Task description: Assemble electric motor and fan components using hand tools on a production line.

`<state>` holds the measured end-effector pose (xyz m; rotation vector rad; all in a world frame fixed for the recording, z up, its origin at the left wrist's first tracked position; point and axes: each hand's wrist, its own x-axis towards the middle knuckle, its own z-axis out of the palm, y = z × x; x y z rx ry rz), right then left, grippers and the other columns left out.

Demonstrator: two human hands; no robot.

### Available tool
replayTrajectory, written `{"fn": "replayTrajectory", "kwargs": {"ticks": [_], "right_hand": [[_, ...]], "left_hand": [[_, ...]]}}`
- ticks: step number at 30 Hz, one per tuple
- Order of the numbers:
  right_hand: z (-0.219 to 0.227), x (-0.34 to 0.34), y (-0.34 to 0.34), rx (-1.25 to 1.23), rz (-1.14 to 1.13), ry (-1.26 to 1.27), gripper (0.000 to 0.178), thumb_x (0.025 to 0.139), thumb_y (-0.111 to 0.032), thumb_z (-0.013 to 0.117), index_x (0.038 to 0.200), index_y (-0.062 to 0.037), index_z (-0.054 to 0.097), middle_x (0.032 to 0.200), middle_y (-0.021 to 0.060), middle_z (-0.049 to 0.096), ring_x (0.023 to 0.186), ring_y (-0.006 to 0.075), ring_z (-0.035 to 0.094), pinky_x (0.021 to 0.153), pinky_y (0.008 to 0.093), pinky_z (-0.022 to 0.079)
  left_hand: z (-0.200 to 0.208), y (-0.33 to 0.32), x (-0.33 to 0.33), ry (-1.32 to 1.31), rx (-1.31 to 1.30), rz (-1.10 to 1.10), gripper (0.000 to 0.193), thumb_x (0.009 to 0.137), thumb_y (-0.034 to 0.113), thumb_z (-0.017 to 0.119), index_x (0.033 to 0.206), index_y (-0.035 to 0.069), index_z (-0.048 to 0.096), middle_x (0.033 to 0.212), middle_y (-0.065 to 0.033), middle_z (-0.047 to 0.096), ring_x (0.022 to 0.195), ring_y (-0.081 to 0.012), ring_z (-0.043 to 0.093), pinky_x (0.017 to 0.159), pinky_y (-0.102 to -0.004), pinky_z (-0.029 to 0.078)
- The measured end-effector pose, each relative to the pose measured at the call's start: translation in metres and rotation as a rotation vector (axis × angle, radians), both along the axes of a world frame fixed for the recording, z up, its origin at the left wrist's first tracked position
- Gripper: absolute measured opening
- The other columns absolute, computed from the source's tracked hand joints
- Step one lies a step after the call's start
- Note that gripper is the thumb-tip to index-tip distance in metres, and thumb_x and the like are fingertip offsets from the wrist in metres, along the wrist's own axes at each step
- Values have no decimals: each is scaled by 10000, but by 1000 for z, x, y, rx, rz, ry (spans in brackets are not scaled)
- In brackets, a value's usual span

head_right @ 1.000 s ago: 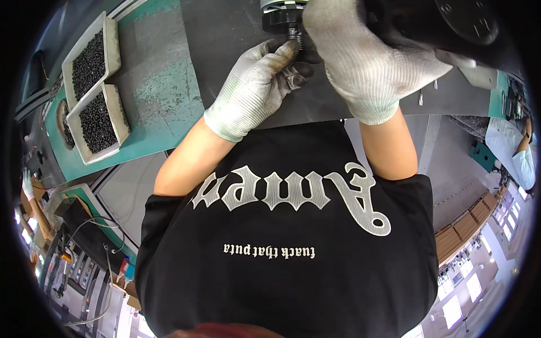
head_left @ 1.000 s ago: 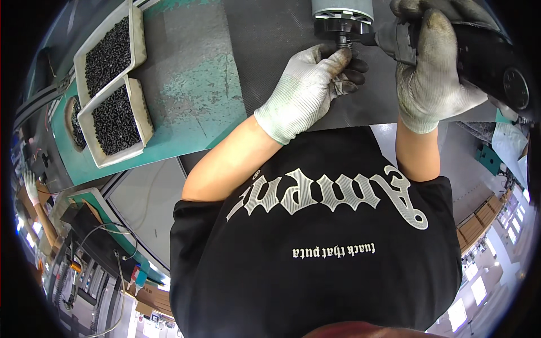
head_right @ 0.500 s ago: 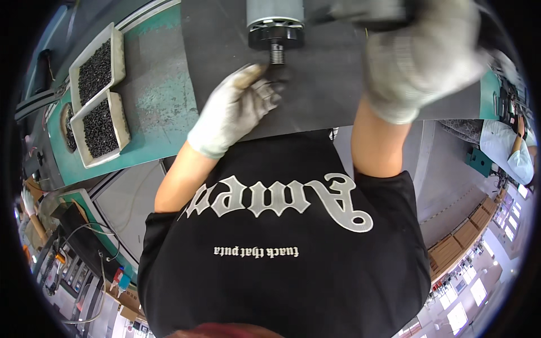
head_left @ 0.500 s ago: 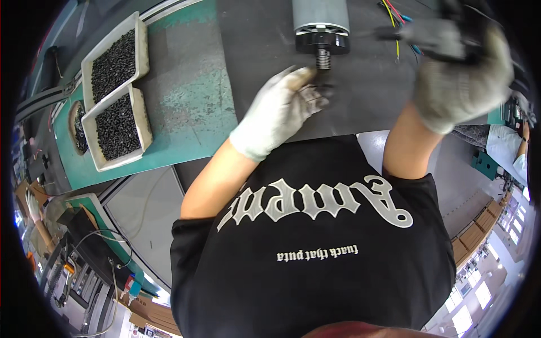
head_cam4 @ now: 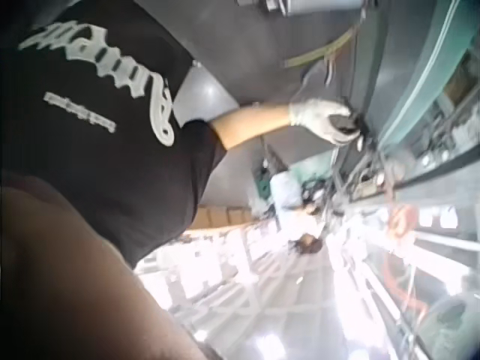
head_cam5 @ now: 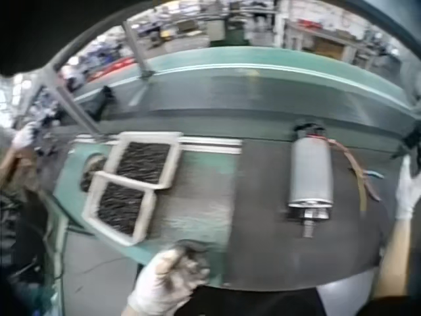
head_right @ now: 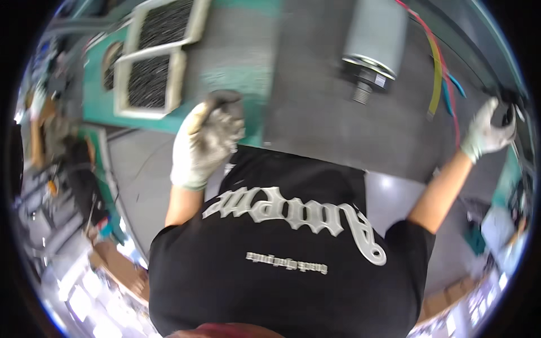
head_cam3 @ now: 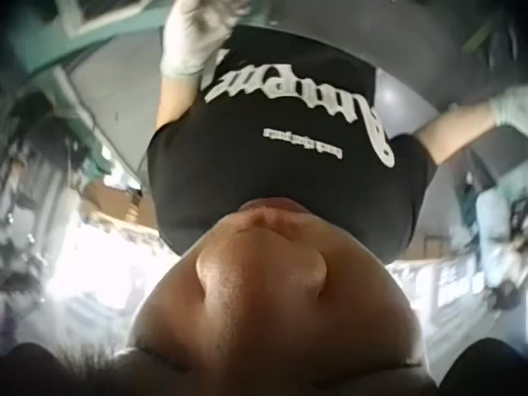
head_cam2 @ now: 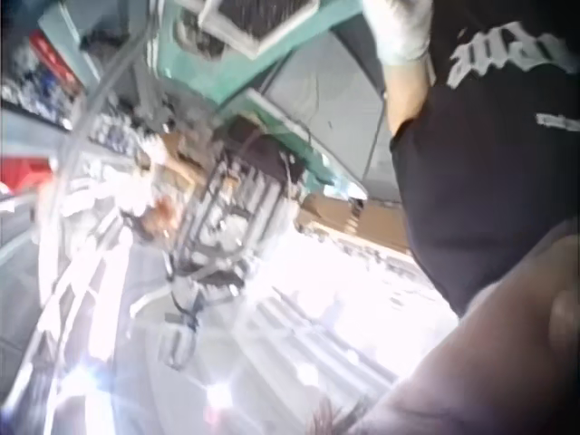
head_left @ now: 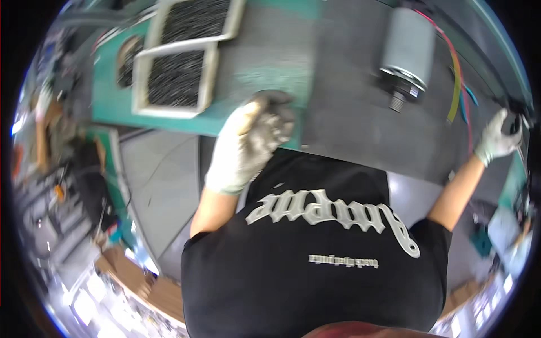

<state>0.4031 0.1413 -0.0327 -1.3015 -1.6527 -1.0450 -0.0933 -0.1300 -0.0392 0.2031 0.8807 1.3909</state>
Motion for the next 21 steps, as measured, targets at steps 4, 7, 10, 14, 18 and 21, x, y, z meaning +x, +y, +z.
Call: {"fn": "replayTrajectory", "kwargs": {"ticks": [4,7,10,14,18,21], "right_hand": [[-35,-47,0,-957,329,215,517,960,-365,616,1366,-52,554,1395,174,527,1319,340,465,1113,401,350],[-39,-52,-7,-1128,387,193,515,976,-340,593,1396,-50,523,1419,172,506,1348,328,441,1135,388,320],[-43,-40,-22,-1139,342,107,513,968,-317,606,1395,-46,523,1411,172,512,1349,314,453,1123,375,338],[-38,-14,-34,-1074,170,48,474,998,-276,565,1378,3,514,1318,152,587,1248,307,538,1073,393,391],[-29,27,-59,-811,314,1204,419,1027,-275,544,1310,34,544,1218,89,636,832,127,579,744,245,471],[-13,6,-78,-635,472,1364,379,1018,-246,557,1283,26,562,1216,91,632,745,80,528,656,198,417]], "left_hand": [[8,11,-9,145,-20,-127,447,985,356,550,1202,-35,580,929,-69,643,820,-158,615,739,-260,482],[27,16,-23,303,-12,-152,419,1006,332,507,1198,-36,563,975,-93,652,829,-144,615,746,-274,499],[52,22,-64,853,30,-67,383,986,304,507,1124,-33,623,887,-88,687,738,-136,639,672,-265,507],[49,29,-184,1862,-291,348,311,917,241,602,1096,2,690,963,-155,735,837,-275,710,795,-364,541],[3,24,-315,2185,-515,225,315,888,290,631,1034,27,724,982,-223,716,955,-386,681,887,-428,518],[-12,35,-346,2184,-669,157,324,876,316,637,993,30,736,975,-228,714,969,-383,678,898,-427,516]]}}
